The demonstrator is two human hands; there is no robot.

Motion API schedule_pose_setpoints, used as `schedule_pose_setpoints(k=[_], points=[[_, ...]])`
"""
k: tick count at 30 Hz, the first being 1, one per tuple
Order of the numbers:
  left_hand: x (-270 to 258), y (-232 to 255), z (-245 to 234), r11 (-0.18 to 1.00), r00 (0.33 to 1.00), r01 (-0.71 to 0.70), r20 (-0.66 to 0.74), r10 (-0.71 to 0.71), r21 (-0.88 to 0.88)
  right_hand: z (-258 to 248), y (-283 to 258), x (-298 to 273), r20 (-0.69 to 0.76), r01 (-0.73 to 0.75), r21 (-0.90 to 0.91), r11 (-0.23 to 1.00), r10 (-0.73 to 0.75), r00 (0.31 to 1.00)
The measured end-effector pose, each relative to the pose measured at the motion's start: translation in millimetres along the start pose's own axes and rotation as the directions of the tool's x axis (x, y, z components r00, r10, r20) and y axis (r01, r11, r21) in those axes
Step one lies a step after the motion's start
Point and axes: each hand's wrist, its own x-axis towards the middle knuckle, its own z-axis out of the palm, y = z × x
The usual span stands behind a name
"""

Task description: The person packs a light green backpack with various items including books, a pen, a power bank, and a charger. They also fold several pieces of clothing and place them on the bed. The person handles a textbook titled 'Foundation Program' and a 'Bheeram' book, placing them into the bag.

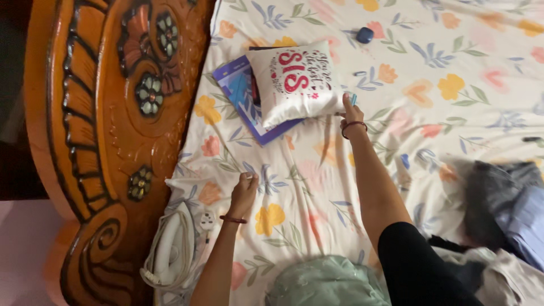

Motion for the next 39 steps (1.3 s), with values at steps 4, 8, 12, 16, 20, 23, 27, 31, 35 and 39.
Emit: schedule_pose_setpoints(k=[4,8,12,16,20,23,27,31,35,39], points=[[24.4,-21.6,-3.0,0.999,1.000,0.014,0.005,-0.014,0.045,26.9,19.2,22.4,-0.015,0.122,0.197,0.973,-0.121,0.993],[55.1,-34.9,-4.4,0.997,0.997,-0.075,-0.035,0.075,0.010,-29.8,17.5,13.1,-0.081,0.076,0.373,0.925,-0.049,0.995],[108.9,-40.1,0.9,0.986,0.981,-0.151,-0.112,0.158,0.070,-189.2,58.8,-55.5,-0.249,0.271,0.490,0.829,-0.165,0.954],[196.9,-41.0,8.9,0.943,0.920,-0.291,-0.222,0.323,0.163,-296.6,98.4,-144.1,-0.334,0.253,-0.129,0.959,-0.282,0.899],[272.7,-17.2,25.3,0.949,0.931,-0.263,-0.303,0.202,-0.176,-340.1,110.2,-176.7,-0.457,0.191,-0.573,0.797,-0.504,0.733],[308.7,7.8,42.7,0.702,0.984,-0.031,-0.143,-0.102,-0.711,-345.8,111.3,-167.8,-0.573,0.293,-0.439,0.849,-0.516,0.637],[333.5,42.4,47.8,0.579,0.933,0.198,-0.029,-0.358,-0.791,-341.2,114.8,-146.1,-0.532,0.452,-0.294,0.842,-0.537,0.655],[340.2,62.7,73.7,0.733,0.913,0.191,-0.156,-0.377,-0.653,-341.0,117.2,-145.6,-0.535,0.455,-0.205,0.867,-0.488,0.690],[321.5,39.3,76.3,0.980,0.888,0.112,-0.426,-0.172,-0.163,-334.7,100.9,-153.3,-0.513,0.462,-0.195,0.865,-0.491,0.704],[273.3,-11.7,74.7,0.893,0.786,-0.013,-0.557,-0.269,-0.449,-323.0,72.5,-166.1,-0.508,0.432,-0.185,0.883,-0.462,0.727]])
